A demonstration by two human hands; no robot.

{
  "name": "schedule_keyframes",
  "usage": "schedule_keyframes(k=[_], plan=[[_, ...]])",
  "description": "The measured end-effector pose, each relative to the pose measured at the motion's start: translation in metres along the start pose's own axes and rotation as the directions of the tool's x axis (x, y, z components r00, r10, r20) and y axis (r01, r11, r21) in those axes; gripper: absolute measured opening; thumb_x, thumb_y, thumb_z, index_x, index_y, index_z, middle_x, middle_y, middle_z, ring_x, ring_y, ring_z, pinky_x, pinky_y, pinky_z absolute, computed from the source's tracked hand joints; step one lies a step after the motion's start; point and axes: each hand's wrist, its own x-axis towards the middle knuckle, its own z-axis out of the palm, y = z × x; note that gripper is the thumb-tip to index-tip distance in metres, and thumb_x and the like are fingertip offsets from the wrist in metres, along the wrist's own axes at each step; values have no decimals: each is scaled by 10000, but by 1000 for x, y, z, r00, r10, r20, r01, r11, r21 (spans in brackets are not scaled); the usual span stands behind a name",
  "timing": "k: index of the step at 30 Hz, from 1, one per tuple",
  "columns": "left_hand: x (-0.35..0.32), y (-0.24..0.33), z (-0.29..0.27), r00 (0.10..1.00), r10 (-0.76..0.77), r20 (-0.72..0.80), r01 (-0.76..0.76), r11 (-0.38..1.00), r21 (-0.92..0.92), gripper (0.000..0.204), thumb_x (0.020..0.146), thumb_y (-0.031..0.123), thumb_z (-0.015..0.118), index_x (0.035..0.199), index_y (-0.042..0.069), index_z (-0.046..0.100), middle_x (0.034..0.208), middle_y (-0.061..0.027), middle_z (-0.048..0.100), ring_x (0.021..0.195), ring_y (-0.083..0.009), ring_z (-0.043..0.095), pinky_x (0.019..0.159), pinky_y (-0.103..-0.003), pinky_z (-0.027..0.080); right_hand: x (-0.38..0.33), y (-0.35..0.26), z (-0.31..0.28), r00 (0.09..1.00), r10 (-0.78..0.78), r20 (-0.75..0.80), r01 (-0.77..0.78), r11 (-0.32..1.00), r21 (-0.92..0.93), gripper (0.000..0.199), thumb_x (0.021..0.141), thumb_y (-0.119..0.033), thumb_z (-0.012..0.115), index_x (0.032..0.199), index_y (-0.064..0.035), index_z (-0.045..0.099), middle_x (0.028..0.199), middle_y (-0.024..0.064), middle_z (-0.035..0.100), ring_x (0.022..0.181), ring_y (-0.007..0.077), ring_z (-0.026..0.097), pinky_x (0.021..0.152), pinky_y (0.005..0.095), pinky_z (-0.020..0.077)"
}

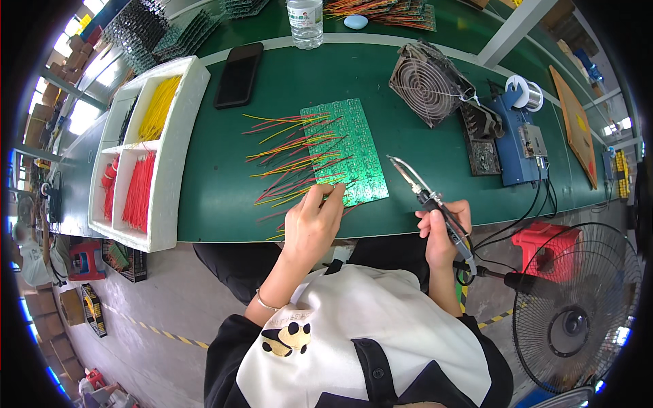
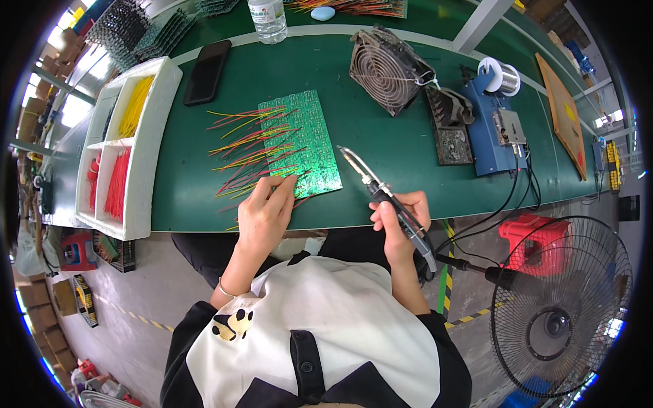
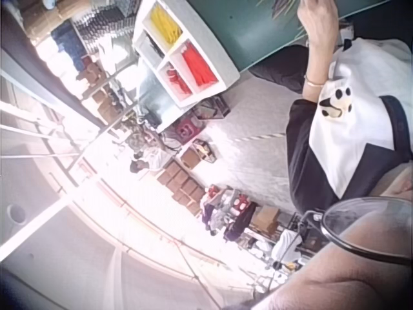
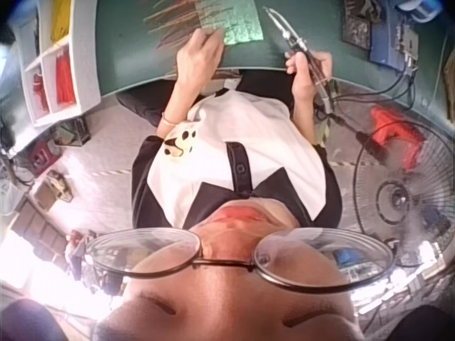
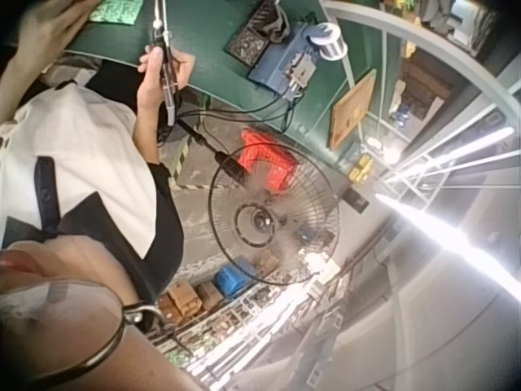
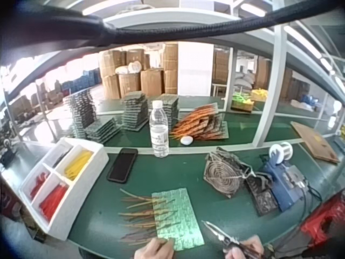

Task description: Soldering wires onto a green printed circuit board (PCB) using a hand-held soldering iron at a factory workstation.

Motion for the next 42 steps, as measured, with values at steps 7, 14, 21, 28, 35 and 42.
schedule_keyframes(k=[7, 14, 21, 28, 35, 42], plan=[[2, 3, -16, 988, 79, -137, -53, 982, 182, 240, 615, -7, 693, 837, 84, 689, 814, -6, 587, 653, -164, 513, 542, -285, 431, 24, -2, 0, 976, -102, -190, 97, 995, -35, 145, 855, -72, 568, 874, -13, 437, 609, 77, 546, 463, 82, 469, 657, 312, 527], [-13, 21, -17, 960, 278, 43, -278, 961, 1, 278, 582, 30, 672, 859, 57, 677, 911, -24, 610, 829, -191, 554, 665, -317, 418, 37, 5, 5, 969, -112, -219, 102, 993, -54, 156, 856, -85, 585, 880, -12, 449, 606, 65, 546, 466, 81, 472, 683, 318, 528], [-4, 5, -3, 971, 233, 53, -231, 972, -51, 259, 632, 3, 642, 891, 6, 646, 926, -42, 615, 862, -200, 577, 715, -334, 445, 35, 4, 7, 977, -80, -198, 71, 996, -49, 154, 854, -66, 588, 909, -1, 459, 629, 69, 562, 489, 90, 504, 683, 309, 527], [11, -5, -6, 971, 234, 43, -235, 972, 21, 247, 653, -13, 650, 898, 13, 654, 925, -54, 615, 841, -210, 589, 730, -327, 451, 15, 3, 13, 987, -26, -160, 22, 999, -29, 166, 842, -55, 597, 903, 4, 454, 656, 78, 557, 506, 83, 510, 671, 292, 525], [4, -7, -1, 999, 3, -49, -5, 999, -34, 277, 667, -42, 694, 931, 38, 677, 702, -47, 503, 580, -169, 519, 520, -287, 425, -7, -2, 24, 993, 87, -74, -90, 995, -38, 171, 831, -28, 594, 918, 5, 451, 699, 85, 567, 552, 82, 541, 577, 238, 504], [2, -7, -1, 998, 55, -41, -56, 998, -36, 266, 646, -52, 676, 900, 24, 658, 702, -30, 484, 582, -154, 513, 487, -277, 434, -12, 1, 19, 995, 94, -18, -95, 993, -71, 202, 817, -30, 620, 938, -1, 460, 788, 131, 628, 595, 77, 561, 484, 188, 446]])
